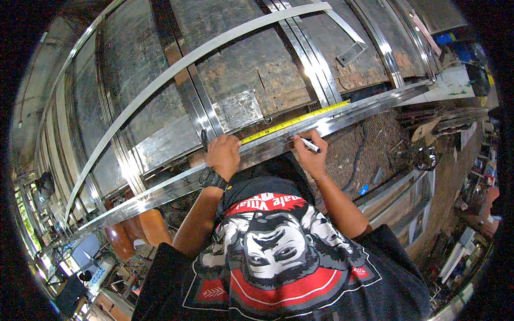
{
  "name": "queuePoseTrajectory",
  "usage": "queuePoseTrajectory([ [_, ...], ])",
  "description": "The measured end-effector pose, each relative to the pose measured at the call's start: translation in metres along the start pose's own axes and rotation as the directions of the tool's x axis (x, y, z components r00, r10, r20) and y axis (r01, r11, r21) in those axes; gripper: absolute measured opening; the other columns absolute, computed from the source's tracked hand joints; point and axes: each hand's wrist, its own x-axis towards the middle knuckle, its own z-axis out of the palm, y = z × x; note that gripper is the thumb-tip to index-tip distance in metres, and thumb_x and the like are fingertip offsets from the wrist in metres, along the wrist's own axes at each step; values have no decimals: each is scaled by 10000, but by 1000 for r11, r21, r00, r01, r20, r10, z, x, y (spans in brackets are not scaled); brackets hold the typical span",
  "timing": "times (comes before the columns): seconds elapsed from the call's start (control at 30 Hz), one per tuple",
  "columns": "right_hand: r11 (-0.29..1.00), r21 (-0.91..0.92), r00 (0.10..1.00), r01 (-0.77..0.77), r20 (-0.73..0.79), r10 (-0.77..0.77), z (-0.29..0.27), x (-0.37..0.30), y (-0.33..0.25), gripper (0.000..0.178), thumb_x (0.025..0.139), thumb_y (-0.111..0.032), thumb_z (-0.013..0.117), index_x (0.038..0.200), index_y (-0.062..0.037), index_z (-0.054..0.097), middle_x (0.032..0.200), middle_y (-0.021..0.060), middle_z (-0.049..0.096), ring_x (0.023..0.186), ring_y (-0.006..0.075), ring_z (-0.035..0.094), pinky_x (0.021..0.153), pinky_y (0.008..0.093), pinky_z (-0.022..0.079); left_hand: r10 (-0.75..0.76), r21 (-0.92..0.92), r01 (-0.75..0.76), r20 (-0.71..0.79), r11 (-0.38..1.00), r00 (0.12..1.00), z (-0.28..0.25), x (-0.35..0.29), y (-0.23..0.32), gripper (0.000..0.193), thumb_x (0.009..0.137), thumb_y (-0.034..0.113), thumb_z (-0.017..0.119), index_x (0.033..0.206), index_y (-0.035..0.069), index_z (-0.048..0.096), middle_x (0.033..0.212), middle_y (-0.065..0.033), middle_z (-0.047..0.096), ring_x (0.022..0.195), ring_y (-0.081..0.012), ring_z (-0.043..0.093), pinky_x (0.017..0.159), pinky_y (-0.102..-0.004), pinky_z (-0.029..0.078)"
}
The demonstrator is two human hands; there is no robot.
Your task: The person measures a metal frame with a tape measure and marks it with a marker. They then use a try square to draw straight lines on the metal frame.
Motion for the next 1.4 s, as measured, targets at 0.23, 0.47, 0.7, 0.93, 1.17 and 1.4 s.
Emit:
queuePoseTrajectory([
  [0.23,998,58,999,-17,30,16,-1,1,-8,153,893,-62,761,835,-28,623,720,25,633,658,53,546,582,265,469,30,43,-27,-66,999,997,-3,-1,6,186,943,253,655,979,85,727,948,-144,662,921,-381,630,818,-509,499],
  [0.47,998,66,997,-12,79,7,5,-2,6,156,871,-65,774,830,-28,628,727,54,634,652,76,565,583,275,468,39,9,-38,-93,999,995,-4,0,8,168,949,248,643,962,96,713,927,-148,643,901,-398,624,785,-518,486],
  [0.7,998,59,996,27,83,-32,10,-6,-7,149,866,-77,771,824,-36,634,693,71,618,610,145,587,568,309,464,73,14,-71,-133,997,988,-2,0,6,151,940,228,645,950,92,710,889,-143,646,871,-397,623,756,-514,491],
  [0.93,997,28,994,65,90,-67,12,-6,-8,136,868,-79,767,831,-34,645,712,103,640,609,195,621,583,327,487,78,-13,-81,-155,997,985,-2,-1,5,140,927,212,659,934,84,717,897,-141,664,874,-389,627,783,-509,498],
  [1.17,997,21,996,73,59,-74,22,-8,-9,131,874,-75,759,831,-30,644,740,106,638,623,204,625,589,339,489,-25,9,25,-4,1000,1000,1,-1,3,160,965,230,613,1018,114,710,1035,-130,646,1036,-386,606,896,-517,467],
  [1.4,990,12,988,139,58,-140,27,-6,-8,130,870,-66,754,833,-28,635,723,116,606,636,257,618,602,372,482,-38,-16,39,29,999,999,-4,1,7,155,966,227,606,1003,110,701,1034,-133,645,1042,-385,605,903,-520,466],
])
